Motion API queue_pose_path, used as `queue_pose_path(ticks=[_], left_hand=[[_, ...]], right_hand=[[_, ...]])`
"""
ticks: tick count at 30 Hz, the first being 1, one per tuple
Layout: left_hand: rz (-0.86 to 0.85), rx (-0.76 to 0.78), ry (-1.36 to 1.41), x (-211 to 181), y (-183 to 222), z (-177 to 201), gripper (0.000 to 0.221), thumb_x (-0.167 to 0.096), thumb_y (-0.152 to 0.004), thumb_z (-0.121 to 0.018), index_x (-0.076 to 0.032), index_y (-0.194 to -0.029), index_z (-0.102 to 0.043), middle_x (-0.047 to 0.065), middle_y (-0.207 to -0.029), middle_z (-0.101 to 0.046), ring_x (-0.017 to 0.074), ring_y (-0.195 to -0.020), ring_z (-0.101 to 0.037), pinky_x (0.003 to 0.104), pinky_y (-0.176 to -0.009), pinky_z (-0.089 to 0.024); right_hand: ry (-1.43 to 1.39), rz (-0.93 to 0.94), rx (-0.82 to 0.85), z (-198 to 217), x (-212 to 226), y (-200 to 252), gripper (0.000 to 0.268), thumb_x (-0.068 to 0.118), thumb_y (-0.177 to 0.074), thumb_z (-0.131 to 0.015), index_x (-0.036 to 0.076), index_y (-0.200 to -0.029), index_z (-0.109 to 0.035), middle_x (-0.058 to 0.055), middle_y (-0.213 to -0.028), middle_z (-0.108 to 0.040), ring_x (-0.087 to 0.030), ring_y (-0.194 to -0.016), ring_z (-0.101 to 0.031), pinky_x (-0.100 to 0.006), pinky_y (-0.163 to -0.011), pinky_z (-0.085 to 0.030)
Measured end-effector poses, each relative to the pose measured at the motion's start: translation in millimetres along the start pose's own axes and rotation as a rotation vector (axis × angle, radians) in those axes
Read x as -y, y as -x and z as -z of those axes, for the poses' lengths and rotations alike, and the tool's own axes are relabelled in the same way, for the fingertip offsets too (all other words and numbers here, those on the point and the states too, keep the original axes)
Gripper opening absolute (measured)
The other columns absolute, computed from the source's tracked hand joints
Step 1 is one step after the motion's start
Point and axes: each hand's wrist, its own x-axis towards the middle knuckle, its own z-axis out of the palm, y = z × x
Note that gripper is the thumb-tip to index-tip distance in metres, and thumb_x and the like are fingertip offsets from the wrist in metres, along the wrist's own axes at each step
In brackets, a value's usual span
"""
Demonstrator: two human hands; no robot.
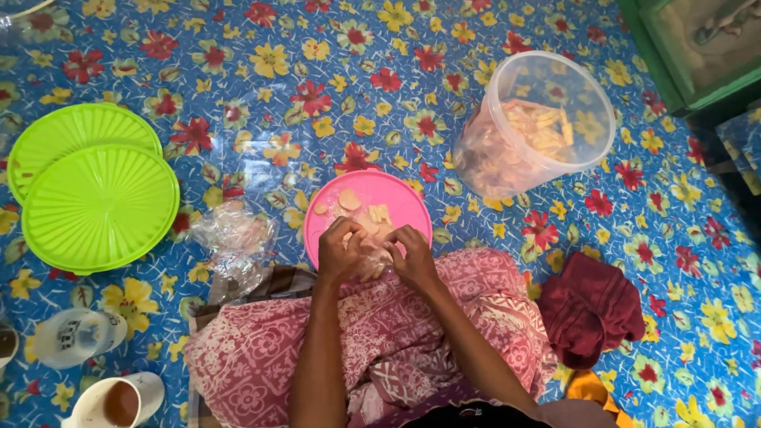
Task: The person sorts through food slices on a pink tray, picking up individual pieces and placing them into a large clear plastic container. They also take slices from a small plastic bag and place them onto the tray before transferring them into the container.
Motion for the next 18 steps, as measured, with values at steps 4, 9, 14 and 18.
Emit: queue_pose_path(ticks=[4, 9, 14, 18], left_hand=[[0.016, -0.015, -0.012, 1, -1, -1, 0.010, -0.015, -0.080, -0.069, -0.009, -0.075, -0.063, 0.006, -0.065, -0.056, 0.0265, -0.067, -0.060, 0.033, -0.069, -0.048], [0.037, -0.014, -0.025, -6, -4, 0, 0.008, -0.012, -0.080, -0.068, -0.009, -0.075, -0.063, 0.006, -0.064, -0.056, 0.0274, -0.066, -0.060, 0.034, -0.069, -0.048], [0.039, -0.019, -0.035, -2, -4, 0, 0.008, -0.012, -0.080, -0.068, -0.009, -0.075, -0.063, 0.005, -0.065, -0.057, 0.0262, -0.067, -0.061, 0.033, -0.069, -0.049], [0.044, 0.025, -0.021, 13, -1, -2, 0.009, -0.012, -0.079, -0.070, -0.010, -0.075, -0.063, 0.005, -0.066, -0.057, 0.0255, -0.068, -0.061, 0.033, -0.069, -0.049]], right_hand=[[0.003, -0.019, 0.004, -3, -13, 4, 0.008, 0.021, -0.084, -0.065, 0.014, -0.082, -0.061, -0.004, -0.076, -0.056, -0.027, -0.078, -0.060, -0.039, -0.076, -0.044], [-0.023, -0.026, 0.007, -3, -22, 5, 0.008, 0.021, -0.085, -0.064, 0.013, -0.083, -0.061, -0.005, -0.076, -0.056, -0.027, -0.077, -0.060, -0.038, -0.075, -0.045], [-0.055, -0.046, 0.019, 2, -16, 1, 0.008, 0.020, -0.085, -0.064, 0.013, -0.084, -0.062, -0.005, -0.077, -0.056, -0.027, -0.079, -0.060, -0.038, -0.075, -0.046], [-0.138, 0.008, 0.010, -1, -8, -3, 0.012, 0.021, -0.083, -0.068, 0.011, -0.088, -0.063, -0.007, -0.079, -0.058, -0.028, -0.081, -0.061, -0.037, -0.075, -0.047]])
